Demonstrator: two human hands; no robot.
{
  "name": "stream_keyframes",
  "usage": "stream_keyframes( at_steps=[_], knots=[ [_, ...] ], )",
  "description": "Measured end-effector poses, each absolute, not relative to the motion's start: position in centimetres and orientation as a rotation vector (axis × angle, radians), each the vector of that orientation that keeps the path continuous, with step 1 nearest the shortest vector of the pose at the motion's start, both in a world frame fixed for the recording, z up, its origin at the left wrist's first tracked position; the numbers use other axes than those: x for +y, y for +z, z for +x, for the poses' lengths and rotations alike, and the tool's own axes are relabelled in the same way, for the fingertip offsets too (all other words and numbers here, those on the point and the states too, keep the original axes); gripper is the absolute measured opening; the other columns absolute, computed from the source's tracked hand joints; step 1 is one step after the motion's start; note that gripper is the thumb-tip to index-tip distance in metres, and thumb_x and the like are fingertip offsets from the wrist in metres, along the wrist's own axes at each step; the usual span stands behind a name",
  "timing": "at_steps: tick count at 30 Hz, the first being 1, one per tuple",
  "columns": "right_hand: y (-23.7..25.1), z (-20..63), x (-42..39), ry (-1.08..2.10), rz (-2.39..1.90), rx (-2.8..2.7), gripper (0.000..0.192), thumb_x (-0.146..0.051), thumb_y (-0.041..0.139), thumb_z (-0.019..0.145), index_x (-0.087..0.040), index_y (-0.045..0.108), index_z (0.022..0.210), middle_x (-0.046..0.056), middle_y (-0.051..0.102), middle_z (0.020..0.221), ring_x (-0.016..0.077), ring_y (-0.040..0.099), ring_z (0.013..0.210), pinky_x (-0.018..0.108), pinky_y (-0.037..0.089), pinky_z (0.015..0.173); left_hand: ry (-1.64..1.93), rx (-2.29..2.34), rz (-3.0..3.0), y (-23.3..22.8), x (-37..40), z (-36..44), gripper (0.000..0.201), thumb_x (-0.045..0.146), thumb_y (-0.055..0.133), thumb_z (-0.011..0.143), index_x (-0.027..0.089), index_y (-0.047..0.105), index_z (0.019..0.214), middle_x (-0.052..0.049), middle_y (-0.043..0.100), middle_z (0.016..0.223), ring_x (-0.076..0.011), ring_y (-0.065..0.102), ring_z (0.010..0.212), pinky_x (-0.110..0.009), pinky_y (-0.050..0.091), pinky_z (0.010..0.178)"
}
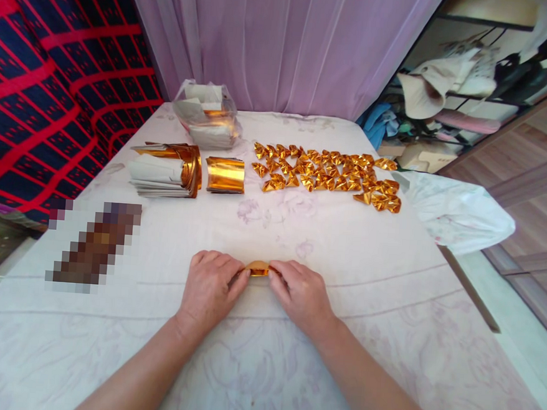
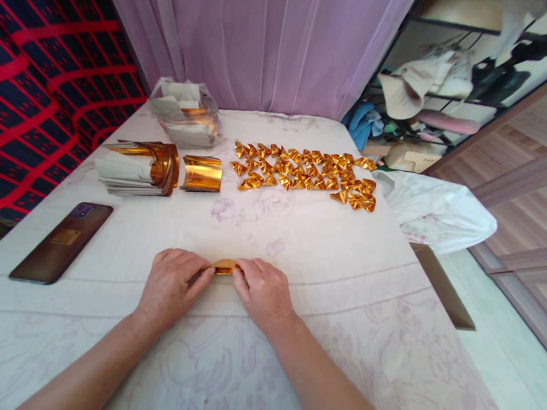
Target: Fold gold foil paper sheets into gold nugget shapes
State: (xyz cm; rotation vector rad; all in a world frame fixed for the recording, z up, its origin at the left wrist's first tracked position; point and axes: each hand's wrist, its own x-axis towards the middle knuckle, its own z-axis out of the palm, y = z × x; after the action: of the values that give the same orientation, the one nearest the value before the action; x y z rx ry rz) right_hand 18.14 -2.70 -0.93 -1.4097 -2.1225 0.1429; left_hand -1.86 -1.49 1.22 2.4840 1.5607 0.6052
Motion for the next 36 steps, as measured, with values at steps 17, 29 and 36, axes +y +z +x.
stream_keyframes(
  at_steps=[17, 29, 36],
  knots=[
    [-0.36, 18.08, -2.76, 0.160, -1.446, -2.233, 0.031, -0.023, 0.042, 0.096, -0.019, 0.064, 0.074, 0.001, 0.060, 0.067, 0.0133, 0.058, 0.065, 0.025, 0.038, 0.062, 0.536, 1.497, 2.527, 0.98, -1.41, -1.70, 0.025, 0.025, 0.048, 0.092, 0.020, 0.067, 0.077, -0.004, 0.066, 0.073, -0.0212, 0.057, 0.075, -0.038, 0.037, 0.074],
    [-0.47, 17.76, -2.84, 0.106, -1.393, -2.224, 0.032, -0.021, 0.042, 0.096, -0.019, 0.059, 0.069, 0.001, 0.058, 0.064, 0.0127, 0.054, 0.062, 0.025, 0.035, 0.062, 0.498, 1.473, 2.538, 0.79, -1.54, -1.52, 0.024, 0.025, 0.048, 0.093, 0.020, 0.065, 0.077, -0.004, 0.066, 0.073, -0.0203, 0.057, 0.075, -0.038, 0.037, 0.074],
    [-0.58, 17.75, -2.83, 0.150, -1.392, -2.208, 0.033, -0.022, 0.040, 0.097, -0.019, 0.059, 0.069, 0.001, 0.058, 0.065, 0.0132, 0.055, 0.062, 0.026, 0.036, 0.062, 0.474, 1.500, 2.505, 0.89, -1.57, -1.47, 0.025, 0.026, 0.048, 0.094, 0.020, 0.067, 0.081, -0.004, 0.067, 0.075, -0.0217, 0.058, 0.077, -0.039, 0.037, 0.075]
  ],
)
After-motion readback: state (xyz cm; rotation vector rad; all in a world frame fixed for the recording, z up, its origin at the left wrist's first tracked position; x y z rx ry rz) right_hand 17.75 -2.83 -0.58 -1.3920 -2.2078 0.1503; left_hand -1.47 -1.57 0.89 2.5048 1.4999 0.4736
